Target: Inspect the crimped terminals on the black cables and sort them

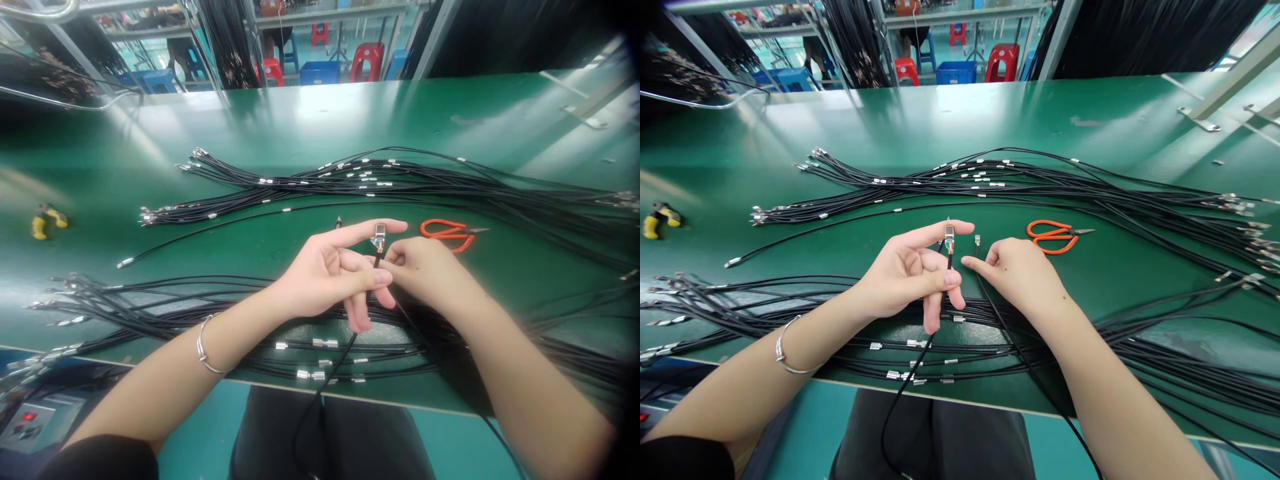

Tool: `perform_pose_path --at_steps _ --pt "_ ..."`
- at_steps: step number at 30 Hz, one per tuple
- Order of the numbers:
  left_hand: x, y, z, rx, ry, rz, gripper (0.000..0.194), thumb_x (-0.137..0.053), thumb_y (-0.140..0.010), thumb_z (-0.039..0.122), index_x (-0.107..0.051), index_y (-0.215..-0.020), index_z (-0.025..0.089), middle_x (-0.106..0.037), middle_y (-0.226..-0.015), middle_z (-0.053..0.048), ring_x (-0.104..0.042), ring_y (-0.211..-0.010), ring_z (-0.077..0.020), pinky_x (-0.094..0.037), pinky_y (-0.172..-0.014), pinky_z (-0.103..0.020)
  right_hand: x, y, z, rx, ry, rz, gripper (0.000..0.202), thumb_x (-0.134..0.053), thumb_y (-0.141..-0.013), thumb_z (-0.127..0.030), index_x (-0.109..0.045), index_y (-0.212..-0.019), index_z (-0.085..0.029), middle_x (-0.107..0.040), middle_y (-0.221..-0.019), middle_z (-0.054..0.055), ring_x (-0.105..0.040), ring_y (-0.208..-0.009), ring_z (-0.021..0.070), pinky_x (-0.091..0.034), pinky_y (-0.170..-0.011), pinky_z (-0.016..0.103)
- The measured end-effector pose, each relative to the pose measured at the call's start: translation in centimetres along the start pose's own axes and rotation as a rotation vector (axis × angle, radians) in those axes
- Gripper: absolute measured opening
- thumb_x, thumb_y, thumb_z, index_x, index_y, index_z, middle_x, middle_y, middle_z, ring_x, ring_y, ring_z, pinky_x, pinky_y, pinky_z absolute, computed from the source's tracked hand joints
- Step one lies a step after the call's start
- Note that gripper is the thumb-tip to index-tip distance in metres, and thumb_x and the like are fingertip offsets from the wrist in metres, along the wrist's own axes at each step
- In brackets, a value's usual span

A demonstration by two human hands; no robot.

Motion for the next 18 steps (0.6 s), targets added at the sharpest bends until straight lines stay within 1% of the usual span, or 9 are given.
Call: perform_pose_path --at_steps 3,5,9,13,18 --pt "0.1 0.0 -0.1 -0.001 -0.003 0.007 0.057 -0.067 -0.087 0.031 -0.045 -0.139 0.026 -0.072 -0.078 -0.006 -0.066 -0.047 -0.0154 -0.05 -0.043 -0.018 -0.8 0.0 -0.4 0.049 0.008 -0.109 0.04 -0.058 -0.079 -0.05 -0.053 -0.054 -0.019 -0.059 -0.055 0.002 -0.052 -0.052 0.015 -0.029 -0.048 0.028" --pt "0.1 -0.1 -0.1 -0.007 -0.005 0.009 0.058 -0.067 -0.087 0.031 -0.045 -0.14 0.026 -0.072 -0.077 -0.006 -0.066 -0.047 -0.0151 -0.05 -0.043 -0.018 -1.2 0.1 -0.8 0.077 0.016 -0.141 0.037 -0.056 -0.08 -0.044 -0.052 -0.054 -0.019 -0.059 -0.055 0.001 -0.052 -0.051 0.0144 -0.028 -0.048 0.027" --pt "0.1 -0.1 0.0 -0.016 -0.007 0.01 0.058 -0.067 -0.087 0.03 -0.044 -0.14 0.026 -0.072 -0.077 -0.006 -0.066 -0.047 -0.0146 -0.05 -0.044 -0.018 -1.1 0.1 -1.1 0.076 0.04 -0.144 0.034 -0.055 -0.079 -0.039 -0.051 -0.053 -0.019 -0.059 -0.054 0.001 -0.05 -0.05 0.0138 -0.029 -0.049 0.027" --pt "0.2 -0.1 0.1 -0.017 -0.019 0.022 0.057 -0.066 -0.087 0.029 -0.044 -0.14 0.025 -0.071 -0.077 -0.005 -0.065 -0.047 -0.0143 -0.051 -0.045 -0.018 -1.1 0.1 -1.1 0.085 0.038 -0.146 0.032 -0.054 -0.079 -0.038 -0.052 -0.054 -0.019 -0.059 -0.055 0.001 -0.051 -0.051 0.0138 -0.029 -0.049 0.027" --pt "0.2 -0.2 0.0 -0.006 -0.024 0.042 0.059 -0.067 -0.087 0.031 -0.044 -0.141 0.024 -0.071 -0.076 -0.006 -0.065 -0.046 -0.0148 -0.05 -0.044 -0.018 -1.2 0.1 -1.1 0.08 0.03 -0.156 0.032 -0.054 -0.079 -0.038 -0.051 -0.054 -0.019 -0.058 -0.054 0.001 -0.049 -0.051 0.0135 -0.029 -0.05 0.027"
Point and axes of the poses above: each hand's wrist, its own y-axis away from the middle knuckle, its own x-axis out of the back of the hand, z = x × y, the point moved 6 cm from there along -y, towards the middle knuckle
